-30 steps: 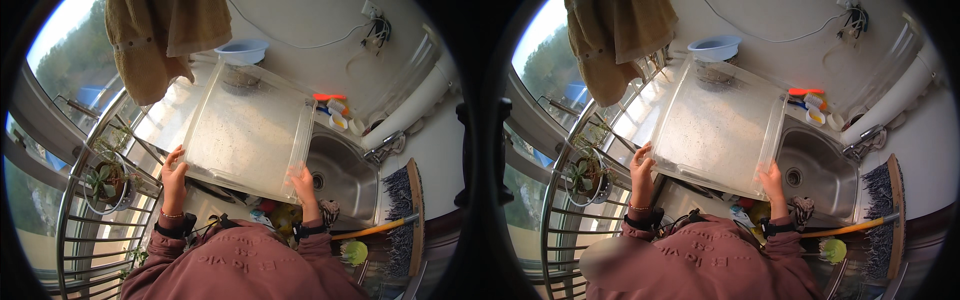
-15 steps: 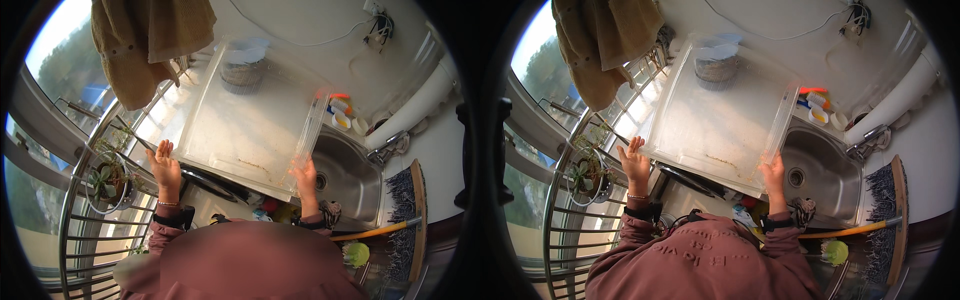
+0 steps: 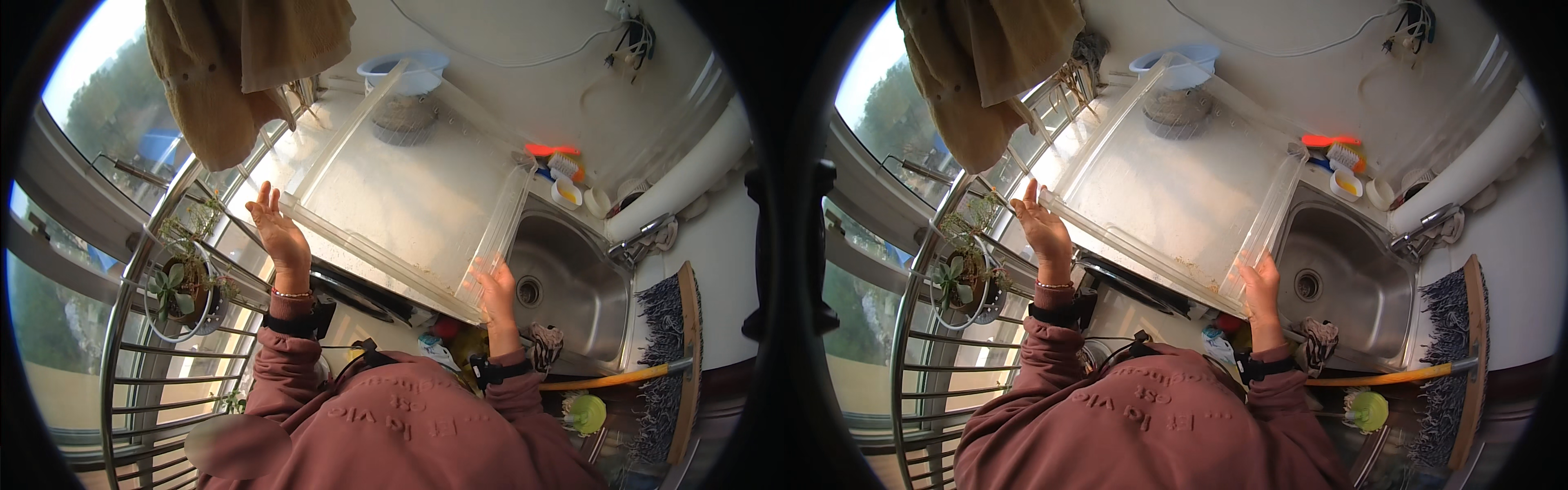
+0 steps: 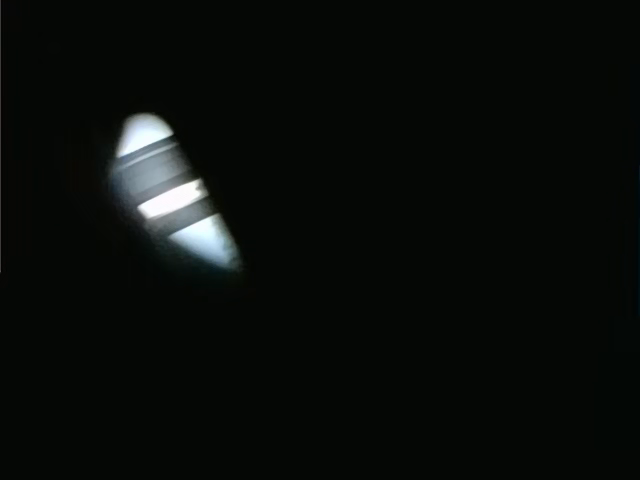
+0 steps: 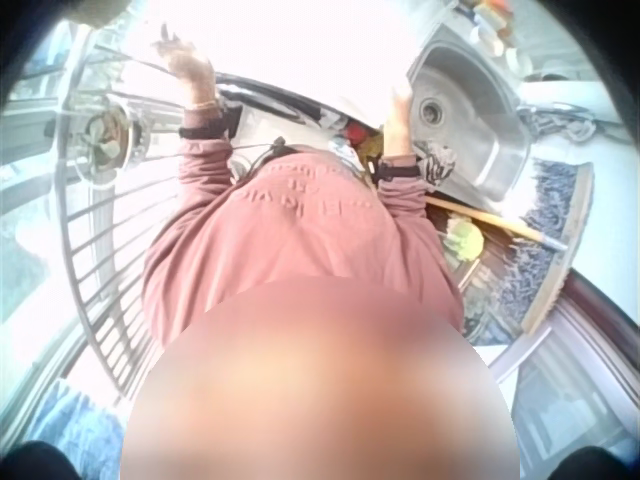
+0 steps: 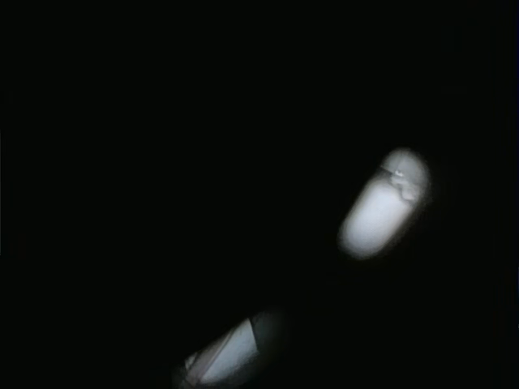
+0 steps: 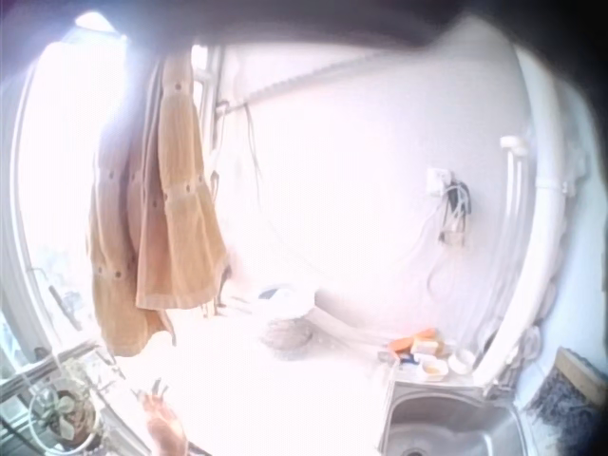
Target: The person holds a bundle of dried herbs and strips leaves and small stems from the stalks into a clear plastic container. After collecting the material, the person places the bundle on the wall and then closes the container.
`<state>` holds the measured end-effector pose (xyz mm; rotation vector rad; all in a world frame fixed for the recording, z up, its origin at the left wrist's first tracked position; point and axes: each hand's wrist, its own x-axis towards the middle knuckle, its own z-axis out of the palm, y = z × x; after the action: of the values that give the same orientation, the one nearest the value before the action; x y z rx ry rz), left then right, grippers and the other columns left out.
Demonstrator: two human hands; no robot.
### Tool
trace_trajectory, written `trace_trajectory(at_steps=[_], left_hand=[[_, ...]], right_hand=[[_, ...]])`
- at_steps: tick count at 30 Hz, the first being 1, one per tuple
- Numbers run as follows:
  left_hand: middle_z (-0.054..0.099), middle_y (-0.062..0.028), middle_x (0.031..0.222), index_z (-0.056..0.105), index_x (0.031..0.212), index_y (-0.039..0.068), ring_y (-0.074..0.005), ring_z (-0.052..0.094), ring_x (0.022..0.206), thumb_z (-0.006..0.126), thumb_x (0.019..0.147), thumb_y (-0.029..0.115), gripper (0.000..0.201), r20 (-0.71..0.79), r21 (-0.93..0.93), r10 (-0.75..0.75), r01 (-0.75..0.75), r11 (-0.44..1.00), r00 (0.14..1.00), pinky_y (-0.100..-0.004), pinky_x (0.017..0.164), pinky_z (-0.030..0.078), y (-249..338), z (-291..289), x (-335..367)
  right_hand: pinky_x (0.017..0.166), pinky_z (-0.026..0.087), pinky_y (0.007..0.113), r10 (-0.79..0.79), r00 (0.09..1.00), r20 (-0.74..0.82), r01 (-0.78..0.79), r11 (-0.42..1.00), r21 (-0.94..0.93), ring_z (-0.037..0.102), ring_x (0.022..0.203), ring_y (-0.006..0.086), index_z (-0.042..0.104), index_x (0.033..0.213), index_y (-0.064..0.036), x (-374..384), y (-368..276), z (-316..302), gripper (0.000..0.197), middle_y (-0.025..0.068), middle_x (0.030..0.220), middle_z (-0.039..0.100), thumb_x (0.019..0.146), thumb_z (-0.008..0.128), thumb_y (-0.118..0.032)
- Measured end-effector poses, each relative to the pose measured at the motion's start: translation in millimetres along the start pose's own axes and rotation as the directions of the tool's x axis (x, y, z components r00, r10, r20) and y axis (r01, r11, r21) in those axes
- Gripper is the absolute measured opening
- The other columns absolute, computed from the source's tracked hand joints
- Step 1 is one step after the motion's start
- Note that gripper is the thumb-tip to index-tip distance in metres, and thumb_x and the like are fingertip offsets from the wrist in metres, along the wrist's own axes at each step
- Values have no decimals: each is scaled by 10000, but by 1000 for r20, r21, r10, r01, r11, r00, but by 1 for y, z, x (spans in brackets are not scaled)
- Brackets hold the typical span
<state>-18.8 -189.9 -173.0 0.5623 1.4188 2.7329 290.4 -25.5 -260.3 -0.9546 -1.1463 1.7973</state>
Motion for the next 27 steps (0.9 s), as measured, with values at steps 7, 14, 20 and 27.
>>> trace_trajectory(at_steps=[7,14,20,27], left_hand=[[222,-182,1556,259,1477,-11,-273,123,1480,303,1031,541,711,51,-69,54,-50,996,997,-410,1208,25,7,13,11],[112,-196,1588,134,1516,-19,-302,46,1493,357,973,644,885,-25,56,28,-26,998,999,-440,1207,-9,0,27,7],[30,-201,1602,67,1529,7,-329,-1,1496,523,865,713,1071,93,-108,-118,127,986,989,-498,1198,-10,-4,3,5],[143,-225,1545,60,1523,89,-417,248,1419,689,865,242,923,393,-28,-633,696,717,668,-630,1057,349,-34,28,-114]], right_hand=[[771,602,367,-19,988,156,0,993,118,624,1037,217,302,1480,-26,-13,7,14,657,117,1240,556,881,562,44],[809,578,350,-123,992,-20,124,992,22,595,1067,191,385,1429,-37,-11,9,31,567,94,1253,545,897,575,11],[835,557,336,-288,954,-82,288,958,-13,585,1086,168,367,1447,-43,-6,5,24,589,89,1276,539,897,569,23],[968,451,301,-439,897,-50,440,897,29,536,1147,163,358,1443,-11,-5,17,27,644,96,1310,521,835,551,80]])
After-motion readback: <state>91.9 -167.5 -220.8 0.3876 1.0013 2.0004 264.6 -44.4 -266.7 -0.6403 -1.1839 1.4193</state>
